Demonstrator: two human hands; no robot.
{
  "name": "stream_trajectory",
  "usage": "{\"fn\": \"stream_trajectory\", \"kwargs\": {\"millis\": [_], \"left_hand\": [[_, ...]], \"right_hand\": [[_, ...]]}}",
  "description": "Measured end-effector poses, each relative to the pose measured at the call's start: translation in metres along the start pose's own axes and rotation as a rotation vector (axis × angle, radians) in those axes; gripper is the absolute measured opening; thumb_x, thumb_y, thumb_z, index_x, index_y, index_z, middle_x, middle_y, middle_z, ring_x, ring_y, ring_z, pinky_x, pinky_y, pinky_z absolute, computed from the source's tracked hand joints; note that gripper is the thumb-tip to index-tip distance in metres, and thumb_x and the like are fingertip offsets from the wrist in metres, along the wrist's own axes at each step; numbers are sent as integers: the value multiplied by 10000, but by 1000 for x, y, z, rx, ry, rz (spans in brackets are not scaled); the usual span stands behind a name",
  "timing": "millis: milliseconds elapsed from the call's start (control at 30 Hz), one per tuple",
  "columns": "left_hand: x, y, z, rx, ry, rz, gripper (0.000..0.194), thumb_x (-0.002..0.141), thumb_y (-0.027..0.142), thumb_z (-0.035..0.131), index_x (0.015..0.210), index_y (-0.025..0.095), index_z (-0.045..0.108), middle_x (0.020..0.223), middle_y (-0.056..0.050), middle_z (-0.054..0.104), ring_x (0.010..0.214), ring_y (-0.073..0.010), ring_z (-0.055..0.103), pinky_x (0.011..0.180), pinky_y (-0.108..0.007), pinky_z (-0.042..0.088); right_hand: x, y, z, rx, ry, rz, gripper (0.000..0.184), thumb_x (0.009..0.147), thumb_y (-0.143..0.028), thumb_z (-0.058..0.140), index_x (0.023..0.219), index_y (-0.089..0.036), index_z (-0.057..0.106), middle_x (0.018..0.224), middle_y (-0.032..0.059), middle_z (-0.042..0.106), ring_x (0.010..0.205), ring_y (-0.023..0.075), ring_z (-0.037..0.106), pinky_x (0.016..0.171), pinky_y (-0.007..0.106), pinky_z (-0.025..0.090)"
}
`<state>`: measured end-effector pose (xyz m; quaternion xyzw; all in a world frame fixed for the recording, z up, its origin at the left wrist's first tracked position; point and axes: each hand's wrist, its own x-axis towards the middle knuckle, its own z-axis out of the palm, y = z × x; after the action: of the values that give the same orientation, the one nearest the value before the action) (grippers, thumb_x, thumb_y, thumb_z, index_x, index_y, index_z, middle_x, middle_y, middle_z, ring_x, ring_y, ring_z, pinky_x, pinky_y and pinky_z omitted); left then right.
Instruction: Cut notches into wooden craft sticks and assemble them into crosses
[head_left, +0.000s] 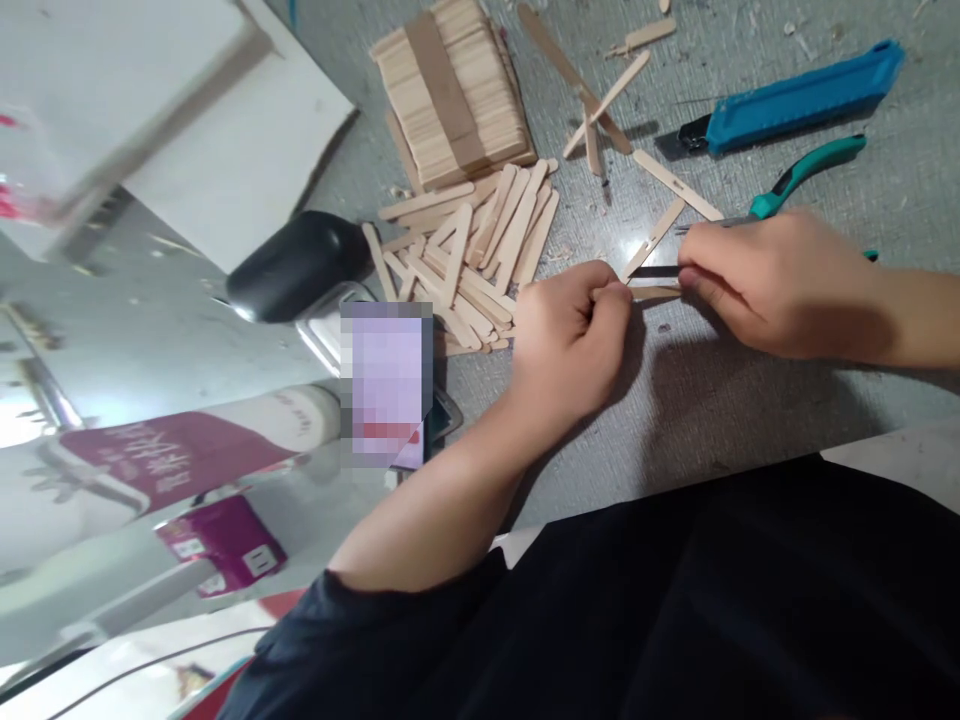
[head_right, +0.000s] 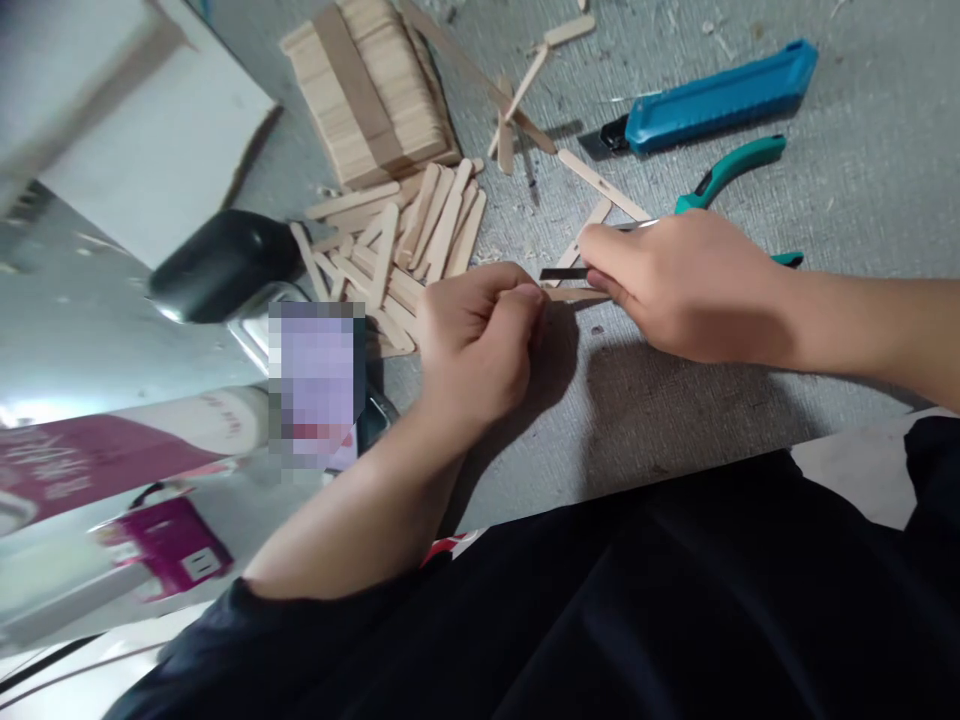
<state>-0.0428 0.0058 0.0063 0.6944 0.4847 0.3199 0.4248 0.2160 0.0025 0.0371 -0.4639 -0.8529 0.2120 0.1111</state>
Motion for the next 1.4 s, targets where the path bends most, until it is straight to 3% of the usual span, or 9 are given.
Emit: {"fn": "stream_trajectory", "kwargs": {"millis": [100, 200, 333, 733, 967, 1400], "left_hand": [[4, 3, -4, 31, -12, -34, 427, 1001, 202, 674, 613, 245, 501, 561, 23, 449, 566, -153, 410, 572, -381, 229], [6, 3, -5, 27, -9, -50, 421, 968, 192, 675, 598, 244, 481, 552, 29, 418, 559, -145, 364, 561, -376, 207], [7, 3, -5, 32, -30, -53, 411, 962, 184, 668, 600, 243, 482, 556, 30, 400, 560, -145, 346, 560, -378, 201], [3, 2, -3, 41, 10, -50, 411, 977, 178, 664, 605, 236, 498, 546, 35, 419, 544, -130, 345, 556, -372, 216], [2, 9, -3, 124, -8, -120, 402, 984, 198, 619, 610, 243, 479, 551, 25, 431, 553, -139, 378, 572, -362, 257], [-2, 5, 1, 156, 28, -86, 388, 985, 217, 607, 619, 251, 482, 545, 24, 447, 538, -146, 400, 561, -359, 267]], "right_hand": [[-1, 1, 6, -101, -8, -14, 206, 1161, -343, 499, 1062, -268, 664, 790, 34, 705, 599, 207, 461, 650, 409, 194], [-1, 2, 10, -135, -16, -12, 257, 1170, -345, 485, 1099, -256, 715, 794, 44, 729, 631, 219, 537, 654, 398, 254], [-1, 3, 11, -115, 14, -21, 361, 1200, -396, 429, 1120, -247, 748, 832, 53, 762, 677, 223, 596, 678, 387, 293], [-4, 1, 13, -23, 29, 14, 397, 1201, -429, 432, 1098, -239, 764, 813, 62, 734, 712, 234, 615, 738, 383, 371], [-3, -5, 9, -230, -39, -23, 483, 1207, -364, 339, 1127, -178, 778, 824, 76, 739, 646, 199, 502, 704, 373, 244], [-3, -10, 4, -297, -116, -41, 423, 1199, -286, 363, 1182, -182, 773, 891, 73, 765, 655, 185, 439, 708, 370, 223]]}}
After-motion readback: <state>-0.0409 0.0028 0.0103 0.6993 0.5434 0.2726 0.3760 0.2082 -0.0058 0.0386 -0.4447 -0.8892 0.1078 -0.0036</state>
